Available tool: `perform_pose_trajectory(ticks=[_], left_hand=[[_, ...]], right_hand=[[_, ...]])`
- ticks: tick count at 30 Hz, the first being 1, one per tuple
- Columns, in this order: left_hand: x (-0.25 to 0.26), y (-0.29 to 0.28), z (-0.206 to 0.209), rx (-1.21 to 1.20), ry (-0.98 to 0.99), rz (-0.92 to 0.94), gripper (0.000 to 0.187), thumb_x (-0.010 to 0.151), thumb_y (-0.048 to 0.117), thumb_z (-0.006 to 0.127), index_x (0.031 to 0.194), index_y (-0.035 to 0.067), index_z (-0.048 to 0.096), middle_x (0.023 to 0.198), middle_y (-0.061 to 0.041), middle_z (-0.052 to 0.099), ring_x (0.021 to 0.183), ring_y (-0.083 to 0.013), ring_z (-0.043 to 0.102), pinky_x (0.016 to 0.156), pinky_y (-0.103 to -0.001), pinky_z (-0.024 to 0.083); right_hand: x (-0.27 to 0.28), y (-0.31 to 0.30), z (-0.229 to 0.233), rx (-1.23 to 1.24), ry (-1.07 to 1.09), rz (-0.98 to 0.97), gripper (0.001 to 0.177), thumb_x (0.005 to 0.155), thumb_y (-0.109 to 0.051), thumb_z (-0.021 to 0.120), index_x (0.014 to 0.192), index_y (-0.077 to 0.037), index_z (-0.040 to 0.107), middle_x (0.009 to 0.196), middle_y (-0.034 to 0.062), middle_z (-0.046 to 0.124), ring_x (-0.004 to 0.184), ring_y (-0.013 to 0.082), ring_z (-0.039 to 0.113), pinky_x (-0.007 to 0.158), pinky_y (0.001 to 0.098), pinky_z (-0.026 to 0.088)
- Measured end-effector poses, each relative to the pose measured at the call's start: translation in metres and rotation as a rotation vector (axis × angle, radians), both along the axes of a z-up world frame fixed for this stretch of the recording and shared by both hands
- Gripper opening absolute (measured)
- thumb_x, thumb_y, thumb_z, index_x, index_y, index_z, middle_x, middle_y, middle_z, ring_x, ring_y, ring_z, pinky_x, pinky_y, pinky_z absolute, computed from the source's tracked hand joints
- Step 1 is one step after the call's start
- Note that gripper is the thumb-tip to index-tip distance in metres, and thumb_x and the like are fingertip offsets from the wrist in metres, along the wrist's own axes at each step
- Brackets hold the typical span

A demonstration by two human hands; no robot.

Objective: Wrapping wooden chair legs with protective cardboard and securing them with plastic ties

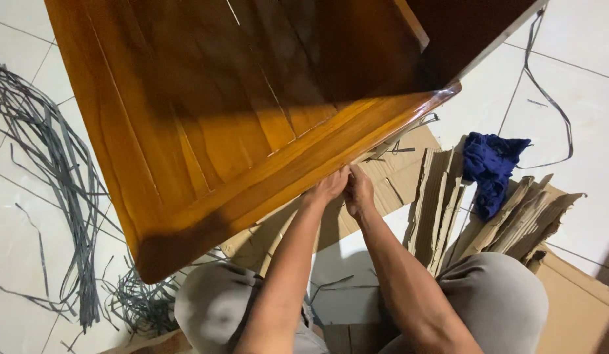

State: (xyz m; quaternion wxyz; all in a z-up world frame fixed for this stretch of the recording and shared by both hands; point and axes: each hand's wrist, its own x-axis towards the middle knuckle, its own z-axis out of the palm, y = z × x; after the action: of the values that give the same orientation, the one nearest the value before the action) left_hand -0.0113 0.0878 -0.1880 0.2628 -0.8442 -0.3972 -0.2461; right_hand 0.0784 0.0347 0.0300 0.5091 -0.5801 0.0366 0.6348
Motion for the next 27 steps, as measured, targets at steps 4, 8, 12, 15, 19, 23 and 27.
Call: perform_pose_trajectory(ticks=[4,8,12,15,19,23,27], left_hand=[[0.001,0.004,0.018,-0.039,-0.042,0.026,0.017,0.082,0.022,0.055,0.07,0.015,0.064,0.06,-0.013,0.062,0.072,-0.0348,0.071,0.084,-0.056,0.054],[0.007,0.006,0.035,-0.101,-0.096,0.052,0.017,0.083,0.022,0.059,0.07,0.013,0.067,0.062,-0.014,0.064,0.075,-0.0349,0.072,0.084,-0.053,0.055],[0.014,0.01,0.052,-0.141,-0.139,0.06,0.017,0.083,0.022,0.062,0.071,0.012,0.069,0.063,-0.014,0.065,0.078,-0.035,0.072,0.085,-0.05,0.056],[0.018,0.006,0.063,-0.174,-0.185,0.113,0.018,0.083,0.022,0.065,0.071,0.011,0.07,0.064,-0.015,0.066,0.08,-0.0351,0.073,0.085,-0.048,0.056],[0.015,-0.006,0.077,-0.224,-0.23,0.219,0.019,0.084,0.022,0.07,0.072,0.009,0.073,0.066,-0.016,0.068,0.084,-0.0352,0.074,0.086,-0.045,0.057],[0.014,-0.017,0.102,-0.734,-0.802,0.521,0.057,0.081,0.056,0.075,0.071,0.0,0.077,0.069,-0.02,0.072,0.084,-0.0382,0.075,0.08,-0.053,0.058],[0.017,-0.011,0.064,-0.855,-0.847,0.515,0.048,0.082,0.06,0.07,0.08,0.013,0.08,0.076,-0.009,0.076,0.086,-0.032,0.076,0.08,-0.045,0.06]], right_hand=[[-0.002,0.003,-0.032,0.052,0.009,0.063,0.027,0.088,-0.037,0.074,0.072,-0.023,0.057,0.055,-0.0087,0.027,0.042,0.0082,0.031,0.04,0.0201,0.021],[0.009,0.004,-0.098,0.062,-0.03,0.107,0.026,0.092,-0.036,0.074,0.075,-0.024,0.058,0.055,-0.0097,0.027,0.044,0.0069,0.031,0.042,0.0194,0.023],[0.016,0.002,-0.112,0.08,-0.085,0.128,0.023,0.096,-0.032,0.067,0.077,-0.023,0.057,0.055,-0.0107,0.025,0.045,0.0061,0.03,0.041,0.0198,0.022],[0.025,0.001,-0.103,0.067,-0.121,0.223,0.024,0.099,-0.038,0.066,0.084,-0.019,0.061,0.055,-0.0113,0.026,0.043,0.005,0.029,0.04,0.018,0.021],[0.028,-0.012,-0.097,0.089,-0.216,0.297,0.029,0.097,-0.045,0.07,0.087,-0.019,0.064,0.054,-0.0101,0.028,0.042,0.0057,0.03,0.039,0.0188,0.022],[0.033,-0.011,-0.148,0.084,-0.818,0.448,0.037,0.093,-0.066,0.069,0.098,-0.031,0.08,0.066,-0.0002,0.056,0.066,0.0131,0.05,0.064,0.0278,0.046],[0.04,-0.032,-0.129,0.192,-1.152,0.619,0.027,0.104,-0.045,0.057,0.108,-0.025,0.075,0.069,0.0092,0.068,0.078,0.0355,0.071,0.071,0.0475,0.057]])
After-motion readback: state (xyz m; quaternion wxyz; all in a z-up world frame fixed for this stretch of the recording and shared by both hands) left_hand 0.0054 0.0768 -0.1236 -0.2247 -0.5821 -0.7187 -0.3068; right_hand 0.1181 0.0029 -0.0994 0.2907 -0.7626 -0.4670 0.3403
